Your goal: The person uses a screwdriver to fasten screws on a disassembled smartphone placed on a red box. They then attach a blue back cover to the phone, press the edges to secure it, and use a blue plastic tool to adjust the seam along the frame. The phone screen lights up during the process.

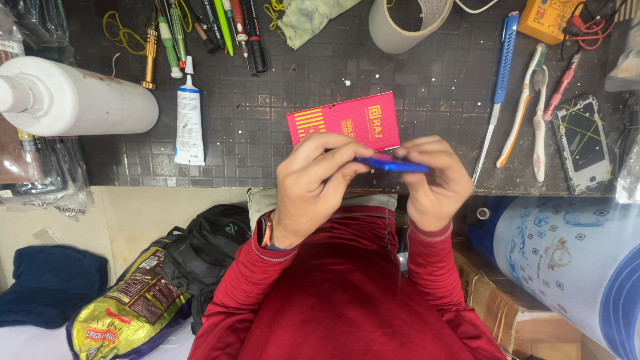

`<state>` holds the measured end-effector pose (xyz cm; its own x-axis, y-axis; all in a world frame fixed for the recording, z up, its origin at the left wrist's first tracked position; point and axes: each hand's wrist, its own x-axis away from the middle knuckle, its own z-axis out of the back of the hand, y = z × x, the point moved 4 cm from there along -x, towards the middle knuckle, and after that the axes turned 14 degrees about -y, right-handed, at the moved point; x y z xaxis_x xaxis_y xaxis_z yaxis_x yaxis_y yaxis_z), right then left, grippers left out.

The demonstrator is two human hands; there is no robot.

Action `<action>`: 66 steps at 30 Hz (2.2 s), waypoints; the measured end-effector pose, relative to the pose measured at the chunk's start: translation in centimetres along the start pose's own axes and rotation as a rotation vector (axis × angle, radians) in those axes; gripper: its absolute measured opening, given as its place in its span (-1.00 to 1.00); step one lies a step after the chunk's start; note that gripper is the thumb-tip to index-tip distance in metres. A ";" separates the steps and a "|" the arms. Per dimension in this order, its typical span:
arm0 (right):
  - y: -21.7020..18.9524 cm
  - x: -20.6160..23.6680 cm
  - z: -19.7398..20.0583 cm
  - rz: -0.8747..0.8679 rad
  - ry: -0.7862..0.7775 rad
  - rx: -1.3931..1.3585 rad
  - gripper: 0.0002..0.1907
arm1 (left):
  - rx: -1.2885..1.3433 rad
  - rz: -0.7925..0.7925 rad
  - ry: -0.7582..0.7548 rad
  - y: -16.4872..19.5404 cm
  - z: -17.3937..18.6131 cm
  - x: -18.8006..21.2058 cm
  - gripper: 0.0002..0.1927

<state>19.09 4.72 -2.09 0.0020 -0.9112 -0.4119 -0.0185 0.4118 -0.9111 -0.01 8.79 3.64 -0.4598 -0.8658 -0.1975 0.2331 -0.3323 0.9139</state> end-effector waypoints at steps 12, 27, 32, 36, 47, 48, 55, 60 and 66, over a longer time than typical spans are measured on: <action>-3.8 -2.1 -2.3 0.243 0.001 0.086 -0.73 | 0.302 -0.197 -0.074 0.2 -1.3 1.1 -0.73; -5.2 -2.6 -3.2 0.037 -0.013 0.231 -0.37 | 0.704 -0.162 0.230 -1.0 -2.0 2.2 -0.83; -5.0 -2.0 -1.9 -0.066 -0.155 0.195 -0.72 | 1.189 -0.212 0.361 -2.6 -1.9 2.2 -0.78; -4.5 -1.0 -1.7 -0.043 -0.145 0.184 -0.74 | 1.316 -0.201 0.372 -2.9 -2.1 2.2 -0.79; -4.7 -0.1 -1.8 0.025 -0.091 0.191 -0.70 | 1.426 -0.184 0.345 -2.8 -2.6 1.7 -0.75; -4.7 0.0 -1.8 0.019 -0.085 0.193 -0.69 | 1.427 -0.184 0.345 -2.8 -2.6 1.7 -0.74; -3.7 1.2 -1.8 -0.004 -0.016 0.018 -0.72 | 1.447 -0.168 0.370 -2.9 -2.4 1.7 -0.73; -4.2 1.3 -1.9 0.006 0.015 0.141 -0.77 | 1.423 -0.162 0.375 -3.0 -2.7 1.9 -0.73; -6.4 -0.5 -2.7 0.011 -0.058 0.372 -0.83 | 1.346 -0.171 0.340 -3.3 -3.2 2.3 -0.77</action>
<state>16.53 2.55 3.97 0.0606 -0.9090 -0.4124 0.3459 0.4067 -0.8456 0.90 6.76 -0.99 -0.1252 -0.9632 -0.2379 -0.8844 -0.0003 0.4667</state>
